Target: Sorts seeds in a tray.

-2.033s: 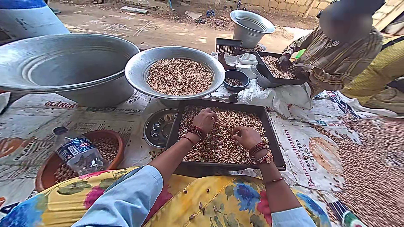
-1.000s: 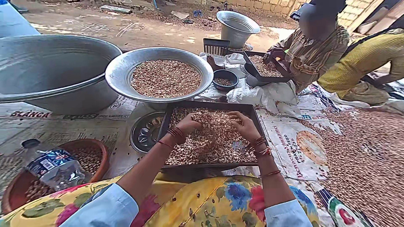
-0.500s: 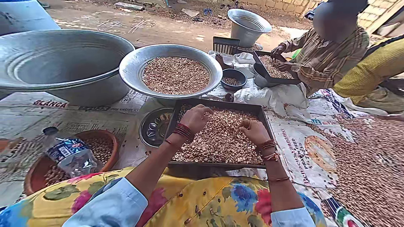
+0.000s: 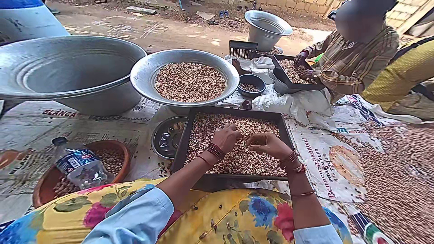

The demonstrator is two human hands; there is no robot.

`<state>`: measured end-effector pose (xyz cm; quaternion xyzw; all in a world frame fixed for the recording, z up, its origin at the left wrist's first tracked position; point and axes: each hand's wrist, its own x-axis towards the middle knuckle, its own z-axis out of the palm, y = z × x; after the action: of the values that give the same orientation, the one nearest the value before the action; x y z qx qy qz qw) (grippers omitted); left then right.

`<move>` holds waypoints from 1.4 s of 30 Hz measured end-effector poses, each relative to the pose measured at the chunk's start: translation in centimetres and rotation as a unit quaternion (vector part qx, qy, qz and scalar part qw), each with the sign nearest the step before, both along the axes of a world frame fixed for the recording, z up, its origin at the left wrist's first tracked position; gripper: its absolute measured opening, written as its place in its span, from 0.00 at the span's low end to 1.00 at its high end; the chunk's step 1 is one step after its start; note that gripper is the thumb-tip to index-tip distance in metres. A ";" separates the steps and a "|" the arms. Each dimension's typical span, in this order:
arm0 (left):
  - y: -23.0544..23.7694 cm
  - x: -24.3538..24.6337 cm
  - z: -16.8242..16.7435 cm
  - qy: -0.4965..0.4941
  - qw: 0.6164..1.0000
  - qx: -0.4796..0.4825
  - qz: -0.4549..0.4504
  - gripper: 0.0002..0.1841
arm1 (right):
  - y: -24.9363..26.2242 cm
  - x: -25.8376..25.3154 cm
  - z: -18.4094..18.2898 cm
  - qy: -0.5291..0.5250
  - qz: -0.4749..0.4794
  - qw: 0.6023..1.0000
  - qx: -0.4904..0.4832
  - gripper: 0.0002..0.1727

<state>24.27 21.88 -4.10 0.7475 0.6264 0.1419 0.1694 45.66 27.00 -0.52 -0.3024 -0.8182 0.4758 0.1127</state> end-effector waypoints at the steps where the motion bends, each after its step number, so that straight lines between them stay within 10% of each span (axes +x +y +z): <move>1: 0.3 0.2 -0.3 0.013 1.000 0.002 -0.005 0.16 | -0.2 0.5 0.4 0.106 0.029 0.992 -0.066 0.07; 4: 0.6 0.5 -0.8 0.045 0.999 0.009 -0.017 0.15 | 0.0 1.5 1.3 0.127 -0.081 0.989 -0.007 0.05; 8: 0.6 0.7 -0.9 0.069 0.998 0.003 -0.011 0.15 | 1.8 0.9 0.3 -0.269 -0.212 0.930 0.134 0.13; 11: 0.6 0.4 -0.8 0.051 0.999 -0.011 0.002 0.15 | 1.9 -0.1 -1.0 -0.360 -0.221 0.896 0.139 0.15; 15: 1.2 -2.3 0.2 -0.155 0.984 -0.028 0.078 0.13 | 1.8 -0.9 -1.6 -0.389 -0.222 0.880 0.157 0.17; 20: 0.3 -6.1 1.7 -0.510 0.838 -0.068 0.181 0.07 | 1.9 -1.3 -2.0 -0.405 -0.208 0.876 0.157 0.18; 24: -0.1 -6.3 1.4 -0.207 0.965 -0.091 0.130 0.09 | 2.0 -1.3 -2.0 -0.424 -0.205 0.868 0.156 0.18; 28: -0.1 -4.1 1.1 0.007 0.985 -0.156 0.066 0.13 | 1.3 -0.5 -0.5 -0.378 -0.181 0.899 0.125 0.18; 31: -0.1 -2.9 0.7 0.058 0.981 -0.170 0.066 0.14 | 0.2 1.2 0.7 -0.084 -0.043 0.995 0.043 0.08; 34: -0.1 -2.8 0.4 0.069 0.979 -0.180 0.067 0.15 | -0.7 1.1 1.5 0.139 0.077 0.981 -0.108 0.09; 39: 0.2 -5.1 1.0 0.004 0.984 -0.177 0.036 0.13 | 0.9 1.6 0.3 -0.101 -0.015 0.995 0.022 0.16; 42: -1.3 -7.9 3.1 -0.217 0.928 -0.275 -0.124 0.11 | 1.7 2.2 -0.1 -0.268 -0.065 0.960 0.055 0.22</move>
<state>16.36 20.61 -1.04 0.6945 0.4911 0.1004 0.5162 47.86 28.66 -0.62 -0.4648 -0.8218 0.3234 -0.0631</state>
